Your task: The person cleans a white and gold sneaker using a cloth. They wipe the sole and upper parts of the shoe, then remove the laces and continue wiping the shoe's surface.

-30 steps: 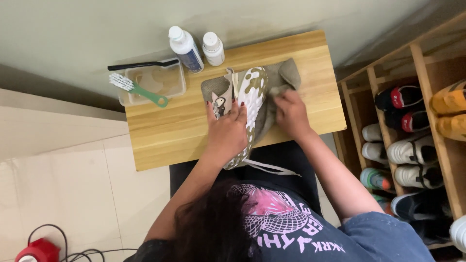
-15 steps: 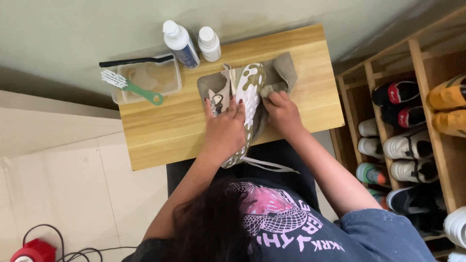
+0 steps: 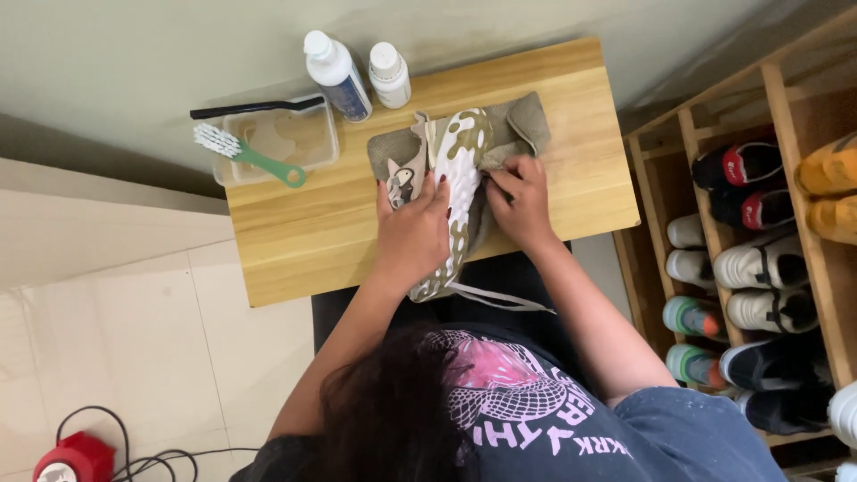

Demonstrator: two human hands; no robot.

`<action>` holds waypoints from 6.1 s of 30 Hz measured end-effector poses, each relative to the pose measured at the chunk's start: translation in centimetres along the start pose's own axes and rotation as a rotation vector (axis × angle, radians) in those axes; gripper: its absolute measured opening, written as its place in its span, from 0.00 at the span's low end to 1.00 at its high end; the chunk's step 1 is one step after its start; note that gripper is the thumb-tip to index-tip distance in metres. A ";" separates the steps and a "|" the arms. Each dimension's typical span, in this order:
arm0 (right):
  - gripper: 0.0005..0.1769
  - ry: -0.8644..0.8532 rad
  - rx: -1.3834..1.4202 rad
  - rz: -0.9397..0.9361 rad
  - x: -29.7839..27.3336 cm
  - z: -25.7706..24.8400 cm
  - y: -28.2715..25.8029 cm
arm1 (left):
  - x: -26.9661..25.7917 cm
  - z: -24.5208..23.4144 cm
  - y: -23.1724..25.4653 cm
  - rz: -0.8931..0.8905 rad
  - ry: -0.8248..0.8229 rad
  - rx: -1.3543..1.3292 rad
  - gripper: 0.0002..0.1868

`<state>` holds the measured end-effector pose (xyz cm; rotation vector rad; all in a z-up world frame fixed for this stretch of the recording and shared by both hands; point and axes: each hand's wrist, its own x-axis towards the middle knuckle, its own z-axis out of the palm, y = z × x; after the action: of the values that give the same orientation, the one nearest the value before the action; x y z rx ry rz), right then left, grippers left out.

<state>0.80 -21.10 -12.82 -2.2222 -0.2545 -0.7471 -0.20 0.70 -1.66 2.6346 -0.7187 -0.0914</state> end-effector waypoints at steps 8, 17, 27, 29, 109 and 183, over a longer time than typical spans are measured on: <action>0.11 -0.169 0.095 -0.029 2.0 -1.4 0.3 | -0.1 -0.2 0.5 0.026 -0.004 0.054 0.26; 0.11 -0.303 0.244 -0.013 2.7 -2.7 -1.1 | -0.1 -0.2 0.4 0.000 -0.028 0.020 0.26; 0.21 0.099 0.137 0.150 -0.2 -3.3 3.3 | -0.5 -1.0 -2.5 -0.083 -0.095 -0.361 0.29; 0.20 0.119 0.240 0.465 -1.9 -4.9 -0.4 | -1.9 -0.4 -3.1 -0.093 -0.030 -0.497 0.30; 0.21 0.467 0.899 1.050 -0.3 -4.8 -1.0 | -6.5 -2.2 -2.9 -0.533 -0.228 -0.873 0.74; 0.06 0.177 -0.047 0.052 -1.3 -6.5 -2.2 | -5.9 0.2 1.1 0.116 0.495 0.283 0.52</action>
<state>-3.92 -24.28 -8.73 -2.1816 -0.0924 -0.9231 -5.83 2.76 -1.64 2.6943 -0.7441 0.7174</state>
